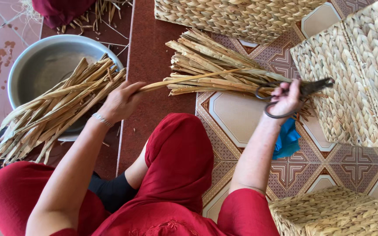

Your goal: The person sits on the floor and uses scissors to trim the ends of dried palm leaves. They repeatedly pick up leaves from a metal basin, cut the tips, and place the trimmed pieces into a growing pile on the floor.

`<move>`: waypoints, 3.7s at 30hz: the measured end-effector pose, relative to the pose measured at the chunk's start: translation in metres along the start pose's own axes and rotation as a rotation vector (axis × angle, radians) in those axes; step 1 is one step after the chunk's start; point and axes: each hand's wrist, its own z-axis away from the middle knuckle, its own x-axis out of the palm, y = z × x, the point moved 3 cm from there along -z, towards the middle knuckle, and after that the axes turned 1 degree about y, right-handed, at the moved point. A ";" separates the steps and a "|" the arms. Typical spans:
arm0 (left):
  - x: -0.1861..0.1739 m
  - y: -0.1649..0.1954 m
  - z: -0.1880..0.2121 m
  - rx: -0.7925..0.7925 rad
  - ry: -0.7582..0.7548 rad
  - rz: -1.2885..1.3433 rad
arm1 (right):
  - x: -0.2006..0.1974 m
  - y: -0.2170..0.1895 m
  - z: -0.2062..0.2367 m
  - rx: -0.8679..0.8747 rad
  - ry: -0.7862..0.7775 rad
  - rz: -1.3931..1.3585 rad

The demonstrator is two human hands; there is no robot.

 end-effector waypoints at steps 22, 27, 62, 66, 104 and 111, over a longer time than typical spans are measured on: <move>0.125 0.000 -0.133 -0.231 0.191 0.710 | 0.014 0.009 0.049 -0.167 -0.062 0.317; 0.047 -0.047 -0.078 -0.180 0.209 0.240 | 0.100 0.042 0.116 0.091 -0.253 0.263; -0.035 -0.094 0.096 -0.545 0.156 0.028 | 0.255 0.248 0.301 0.562 -0.841 0.248; -0.024 -0.072 0.108 -0.539 0.103 0.003 | 0.260 0.249 0.306 0.507 -0.848 0.154; -0.059 -0.065 0.073 -0.417 0.492 0.661 | 0.265 0.199 0.340 0.364 -1.162 0.290; -0.061 -0.055 0.069 -0.383 0.447 0.736 | 0.266 0.189 0.337 0.561 -1.037 0.145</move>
